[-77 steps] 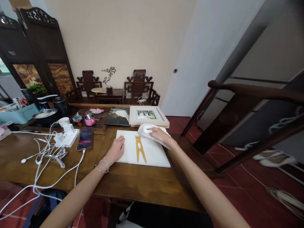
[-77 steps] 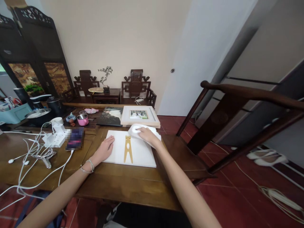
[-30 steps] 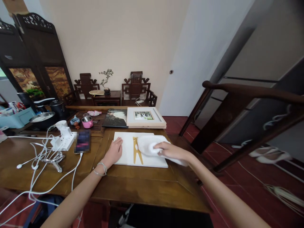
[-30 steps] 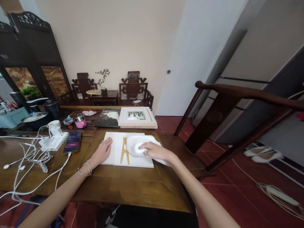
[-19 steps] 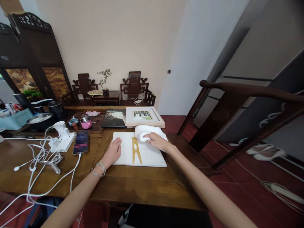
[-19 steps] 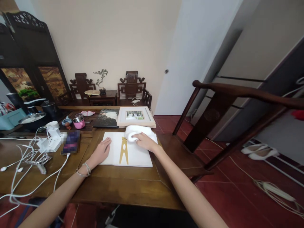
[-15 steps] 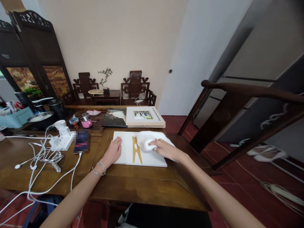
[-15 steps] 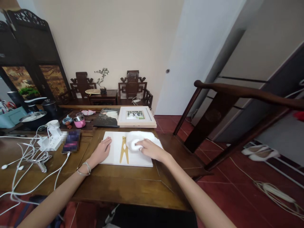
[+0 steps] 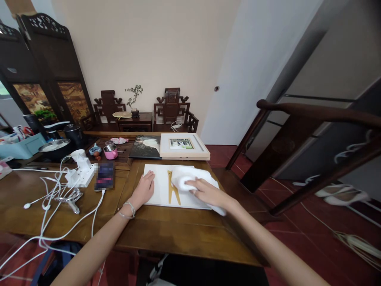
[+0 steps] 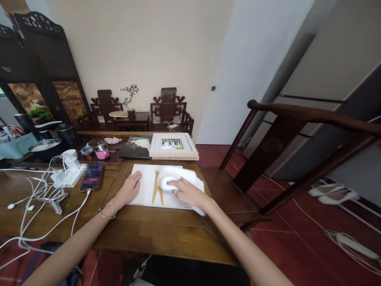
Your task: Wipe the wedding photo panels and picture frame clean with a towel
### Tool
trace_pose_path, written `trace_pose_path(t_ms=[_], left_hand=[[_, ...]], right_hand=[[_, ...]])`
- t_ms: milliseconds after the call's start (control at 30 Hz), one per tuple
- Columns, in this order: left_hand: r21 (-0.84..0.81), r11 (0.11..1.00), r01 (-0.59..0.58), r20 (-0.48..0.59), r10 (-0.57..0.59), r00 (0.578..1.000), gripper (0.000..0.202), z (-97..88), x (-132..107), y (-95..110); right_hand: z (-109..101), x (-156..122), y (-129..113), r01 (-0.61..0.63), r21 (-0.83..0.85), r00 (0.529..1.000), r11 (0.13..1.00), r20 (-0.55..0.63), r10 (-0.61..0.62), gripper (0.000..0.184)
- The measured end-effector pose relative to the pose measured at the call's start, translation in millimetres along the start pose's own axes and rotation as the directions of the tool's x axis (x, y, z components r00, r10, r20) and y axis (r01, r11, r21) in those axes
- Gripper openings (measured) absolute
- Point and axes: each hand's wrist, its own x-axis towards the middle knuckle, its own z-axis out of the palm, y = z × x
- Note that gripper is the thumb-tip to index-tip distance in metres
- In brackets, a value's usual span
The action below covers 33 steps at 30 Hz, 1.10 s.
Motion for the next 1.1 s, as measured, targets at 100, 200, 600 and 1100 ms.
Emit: trace_pose_path(t_ms=[100, 200, 600, 1100], left_hand=[[0.009, 1.000, 0.018, 0.010, -0.018, 1.000, 0.041, 0.7, 0, -1], [0.006, 1.000, 0.019, 0.006, -0.019, 1.000, 0.044, 1.6, 0, -2], [0.031, 1.000, -0.004, 0.001, 0.004, 1.000, 0.041, 3.8, -1, -1], [0.051, 0.999, 0.009, 0.067, -0.013, 0.998, 0.043, -1.9, 0, 3]], right_hand=[[12, 38, -2, 0.064, -0.044, 0.995, 0.997, -0.068, -0.067, 0.039], [22, 49, -11, 0.089, -0.101, 0.992, 0.991, -0.082, -0.098, 0.042], [27, -57, -67, 0.320, -0.052, 0.945, 0.946, 0.088, -0.315, 0.041], [31, 60, -26, 0.273, -0.268, 0.945, 0.924, -0.106, -0.310, 0.040]])
